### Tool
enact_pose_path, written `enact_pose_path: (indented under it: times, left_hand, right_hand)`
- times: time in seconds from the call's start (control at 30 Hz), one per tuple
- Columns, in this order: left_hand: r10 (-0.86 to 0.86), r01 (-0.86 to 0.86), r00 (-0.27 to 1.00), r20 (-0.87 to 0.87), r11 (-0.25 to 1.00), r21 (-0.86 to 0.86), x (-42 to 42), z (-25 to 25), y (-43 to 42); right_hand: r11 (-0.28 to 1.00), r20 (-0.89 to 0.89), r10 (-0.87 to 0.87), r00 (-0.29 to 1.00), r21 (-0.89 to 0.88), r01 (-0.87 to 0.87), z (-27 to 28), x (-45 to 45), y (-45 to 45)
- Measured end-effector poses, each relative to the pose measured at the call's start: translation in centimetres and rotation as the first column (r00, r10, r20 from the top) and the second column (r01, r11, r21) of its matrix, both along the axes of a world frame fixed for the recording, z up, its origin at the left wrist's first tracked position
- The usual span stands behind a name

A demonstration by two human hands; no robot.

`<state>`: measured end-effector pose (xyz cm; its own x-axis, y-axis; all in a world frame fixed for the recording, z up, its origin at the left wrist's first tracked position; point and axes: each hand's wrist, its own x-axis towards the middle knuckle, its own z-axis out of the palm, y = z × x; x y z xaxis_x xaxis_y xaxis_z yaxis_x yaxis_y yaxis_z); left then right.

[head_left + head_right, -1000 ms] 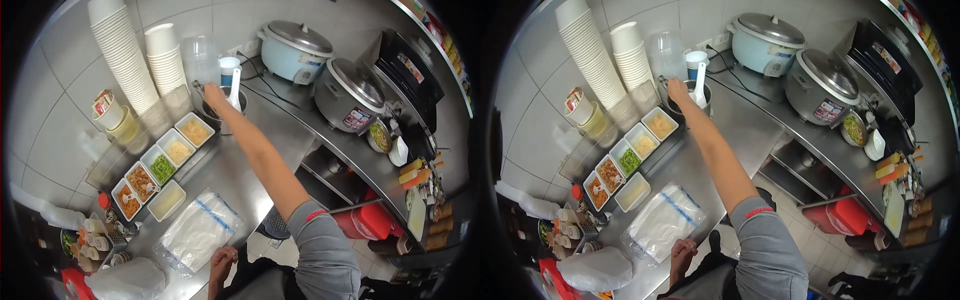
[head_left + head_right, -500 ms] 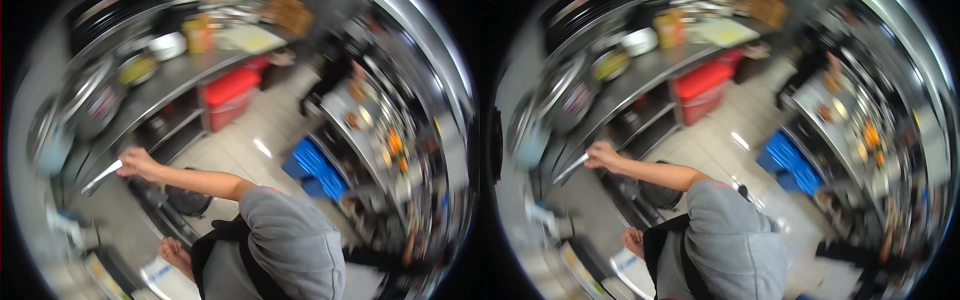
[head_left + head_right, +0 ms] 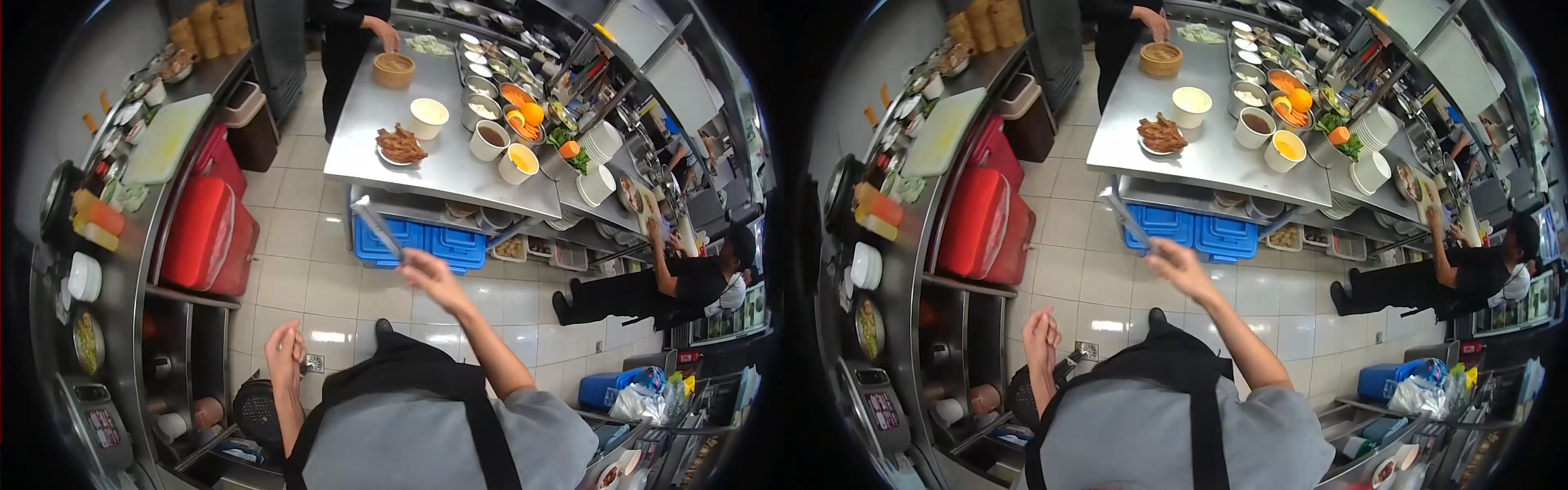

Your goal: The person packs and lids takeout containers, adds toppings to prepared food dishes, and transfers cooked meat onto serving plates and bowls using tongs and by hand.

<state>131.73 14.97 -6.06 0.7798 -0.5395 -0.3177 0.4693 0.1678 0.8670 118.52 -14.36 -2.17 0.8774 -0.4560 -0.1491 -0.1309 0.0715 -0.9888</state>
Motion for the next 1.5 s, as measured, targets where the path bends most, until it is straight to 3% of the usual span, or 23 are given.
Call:
enact_pose_path:
  times: [0.1,0.2,0.27,0.37,0.47,0.67,0.87,1.0,1.17,1.27,1.5]
  left_hand:
    - [-0.112,0.111,0.993,0.02,0.993,0.042,4.1,0.3,-6.8]
    - [-0.231,0.208,0.966,0.115,0.961,0.181,8.2,2.0,-12.4]
    - [-0.27,0.228,0.949,0.16,0.944,0.239,11.1,2.6,-15.9]
    - [-0.276,0.228,0.941,0.196,0.945,0.236,15.6,2.3,-20.3]
    - [-0.352,0.296,0.917,0.187,0.916,0.269,20.2,0.7,-24.1]
    - [-0.659,0.586,0.733,0.167,0.737,0.335,24.8,-3.4,-33.6]
    - [-0.775,0.758,0.631,0.04,0.627,0.178,23.8,-6.1,-40.7]
    - [-0.769,0.765,0.639,-0.009,0.635,0.107,23.2,-7.2,-42.5]
    - [-0.749,0.741,0.662,-0.003,0.655,0.149,22.8,-7.1,-42.8]
    - [-0.734,0.724,0.679,-0.011,0.668,0.173,22.7,-7.1,-42.6]
    - [-0.729,0.721,0.684,-0.029,0.668,0.183,22.7,-7.6,-42.8]
  right_hand:
    - [0.936,0.059,-0.276,0.959,-0.211,0.282,0.5,-1.0,-7.7]
    - [0.748,-0.041,-0.459,0.887,-0.556,0.362,2.0,0.3,-14.2]
    - [0.571,-0.013,-0.527,0.849,-0.746,0.343,3.1,2.6,-17.3]
    - [0.41,-0.044,-0.587,0.808,-0.877,0.25,3.1,6.2,-20.9]
    - [0.289,-0.154,-0.626,0.764,-0.956,0.045,3.8,9.4,-22.5]
    - [0.261,-0.241,-0.683,0.69,-0.962,-0.078,1.7,13.8,-24.2]
    - [0.284,-0.303,-0.686,0.662,-0.949,-0.141,1.8,16.0,-25.0]
    - [0.254,-0.282,-0.665,0.692,-0.956,-0.146,2.6,16.0,-25.8]
    - [0.294,-0.348,-0.637,0.689,-0.935,-0.2,3.5,15.6,-27.0]
    - [0.212,-0.274,-0.646,0.713,-0.961,-0.177,4.7,13.4,-28.1]
    - [0.282,-0.295,-0.575,0.763,-0.947,-0.154,1.9,12.5,-29.7]
